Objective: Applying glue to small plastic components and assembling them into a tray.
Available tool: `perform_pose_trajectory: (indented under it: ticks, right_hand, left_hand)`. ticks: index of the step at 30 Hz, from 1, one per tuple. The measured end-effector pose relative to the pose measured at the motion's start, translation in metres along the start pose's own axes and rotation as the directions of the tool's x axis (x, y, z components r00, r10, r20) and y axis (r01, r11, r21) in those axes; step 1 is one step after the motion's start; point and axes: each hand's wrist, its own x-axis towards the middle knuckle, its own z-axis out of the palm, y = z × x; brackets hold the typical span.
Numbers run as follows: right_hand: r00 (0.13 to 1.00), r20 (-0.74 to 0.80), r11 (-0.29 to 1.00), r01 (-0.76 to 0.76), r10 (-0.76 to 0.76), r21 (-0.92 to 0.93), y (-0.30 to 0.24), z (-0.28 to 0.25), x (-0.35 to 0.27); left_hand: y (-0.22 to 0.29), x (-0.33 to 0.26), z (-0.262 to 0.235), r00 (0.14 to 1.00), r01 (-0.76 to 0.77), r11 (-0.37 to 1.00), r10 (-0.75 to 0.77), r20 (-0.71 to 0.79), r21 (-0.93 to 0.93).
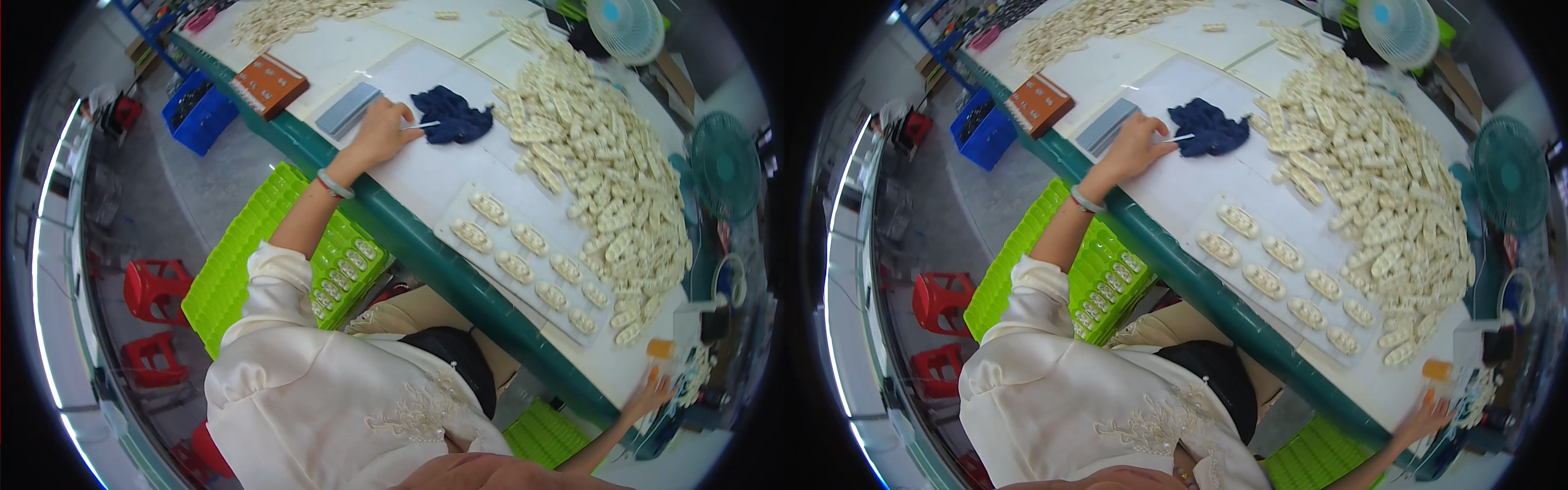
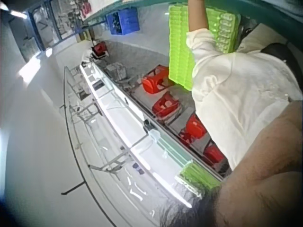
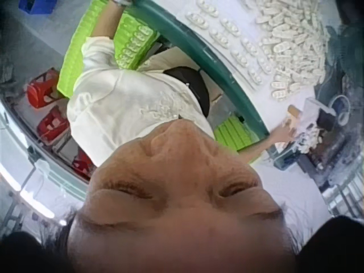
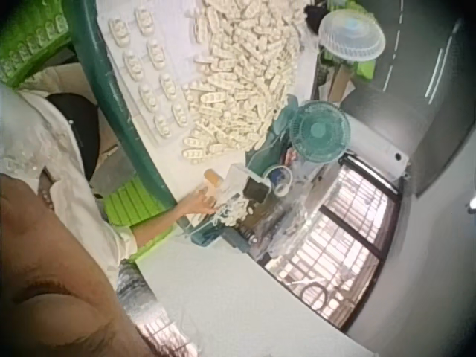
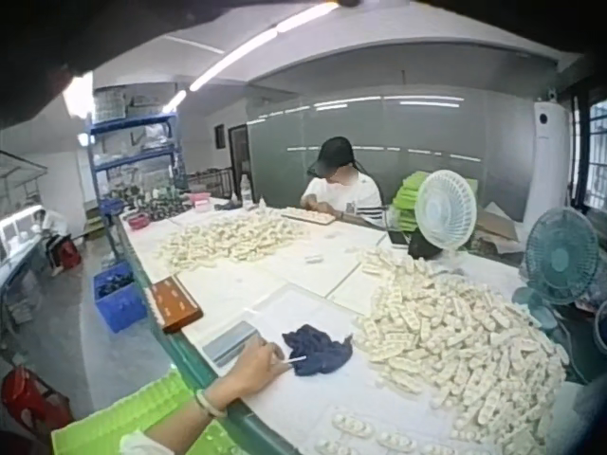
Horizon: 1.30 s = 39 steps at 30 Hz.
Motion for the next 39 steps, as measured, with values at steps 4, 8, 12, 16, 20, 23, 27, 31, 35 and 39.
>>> perform_pose_trajectory:
  ticks: [4, 8, 12, 16, 20, 23, 27, 31, 35, 39]
  right_hand:
    - [0.979, -0.204, 0.988, -0.01, -0.022, -0.153, -0.048, -0.039, -0.039]
    - [0.948, -0.172, 0.963, 0.258, -0.268, -0.08, -0.115, -0.058, -0.061]
    - [0.891, 0.396, 0.969, 0.155, -0.221, 0.191, -0.205, -0.009, -0.115]
    - [0.315, 0.916, 0.85, -0.382, -0.249, 0.363, -0.278, 0.052, -0.165]
    - [0.021, 0.968, 0.857, -0.461, -0.248, 0.23, -0.269, 0.063, -0.176]
    - [0.04, 0.989, 0.795, -0.59, -0.141, 0.137, -0.257, 0.059, -0.179]
    - [-0.091, 0.984, 0.968, -0.214, -0.155, 0.132, -0.251, 0.045, -0.147]
    - [0.517, 0.85, 0.994, 0.076, -0.105, 0.077, -0.227, 0.046, -0.084]
    - [0.501, 0.822, 0.955, 0.247, -0.272, 0.166, -0.191, 0.077, -0.053]
    - [0.472, 0.832, 0.942, 0.294, -0.292, 0.163, -0.177, 0.092, -0.055]
  left_hand:
    - [0.01, 0.001, -0.002, 0.997, 0.05, 0.972, -0.035, 0.068, -0.231]
    - [0.045, -0.001, -0.034, 0.948, 0.282, 0.634, -0.068, 0.311, -0.72]
    - [0.124, -0.029, -0.063, 0.92, 0.255, 0.423, 0.172, 0.353, -0.869]
    - [0.167, -0.062, -0.056, 0.838, 0.023, 0.383, 0.496, 0.227, -0.923]
    - [0.193, -0.088, -0.039, 0.77, 0.129, 0.305, 0.569, 0.29, -0.943]
    - [0.207, -0.094, -0.035, 0.72, 0.294, 0.328, 0.542, 0.433, -0.898]
    - [0.217, -0.088, -0.029, 0.647, 0.19, 0.465, 0.603, 0.467, -0.865]
    - [0.245, -0.036, -0.019, 0.631, 0.29, 0.565, 0.493, 0.598, -0.772]
    - [0.285, 0.002, 0.021, 0.631, 0.229, 0.527, 0.56, 0.537, -0.818]
    - [0.303, 0.007, 0.056, 0.587, 0.227, 0.543, 0.586, 0.559, -0.809]
